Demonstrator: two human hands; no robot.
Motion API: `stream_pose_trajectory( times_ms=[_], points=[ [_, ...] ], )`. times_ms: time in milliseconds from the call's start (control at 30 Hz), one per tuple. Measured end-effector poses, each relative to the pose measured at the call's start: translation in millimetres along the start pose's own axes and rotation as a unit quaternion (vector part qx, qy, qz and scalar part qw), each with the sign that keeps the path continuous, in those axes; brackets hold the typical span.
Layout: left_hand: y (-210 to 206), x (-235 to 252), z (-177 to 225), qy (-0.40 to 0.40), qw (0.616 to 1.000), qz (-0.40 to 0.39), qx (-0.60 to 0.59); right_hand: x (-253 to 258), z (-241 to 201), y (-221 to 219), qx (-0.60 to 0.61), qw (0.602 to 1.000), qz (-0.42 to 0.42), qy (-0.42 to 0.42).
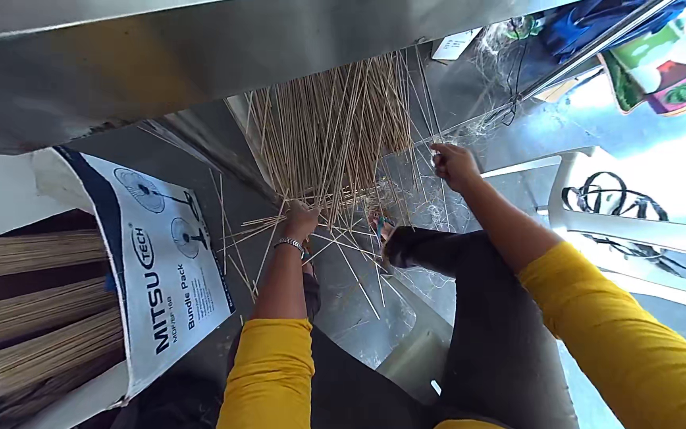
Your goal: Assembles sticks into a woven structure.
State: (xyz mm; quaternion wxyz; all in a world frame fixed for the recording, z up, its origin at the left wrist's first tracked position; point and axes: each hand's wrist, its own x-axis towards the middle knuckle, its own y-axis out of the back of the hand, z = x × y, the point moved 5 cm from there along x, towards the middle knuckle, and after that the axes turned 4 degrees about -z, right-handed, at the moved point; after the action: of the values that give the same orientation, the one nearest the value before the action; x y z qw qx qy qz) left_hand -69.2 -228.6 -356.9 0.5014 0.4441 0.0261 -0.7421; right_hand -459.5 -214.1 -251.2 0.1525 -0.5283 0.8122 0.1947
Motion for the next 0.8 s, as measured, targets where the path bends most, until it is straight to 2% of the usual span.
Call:
stream_pose_trajectory(
  times_ms=[133,233,333,400,467,567,700,800],
  points=[
    [-8,5,0,-0.002,1.000,-0.009,0.003,58,-21,-70,-0.077,0.996,-0.035,-0.005],
    [-16,-5,8,0.020,0.999,-0.050,-0.006,96,-45,-111,-0.107,0.994,-0.035,-0.007],
    [-21,-8,15,0.026,0.997,-0.066,-0.013,112,-55,-138,-0.061,0.996,-0.059,-0.021],
    [-25,-9,21,0.020,0.997,-0.076,0.007,119,-42,-138,-0.059,0.997,-0.046,-0.024],
    [-32,-6,25,-0.002,0.996,-0.084,0.031,121,-23,-112,-0.150,0.989,-0.007,0.009],
    [-38,-8,29,-0.012,0.995,-0.086,0.047,119,11,-37,-0.261,0.960,0.092,0.043],
    [-40,-5,27,0.000,0.997,-0.064,0.038,116,66,69,-0.314,0.929,0.189,-0.053],
    [-38,2,29,0.006,0.999,-0.035,0.020,120,102,108,-0.326,0.919,0.156,-0.159]
  ],
)
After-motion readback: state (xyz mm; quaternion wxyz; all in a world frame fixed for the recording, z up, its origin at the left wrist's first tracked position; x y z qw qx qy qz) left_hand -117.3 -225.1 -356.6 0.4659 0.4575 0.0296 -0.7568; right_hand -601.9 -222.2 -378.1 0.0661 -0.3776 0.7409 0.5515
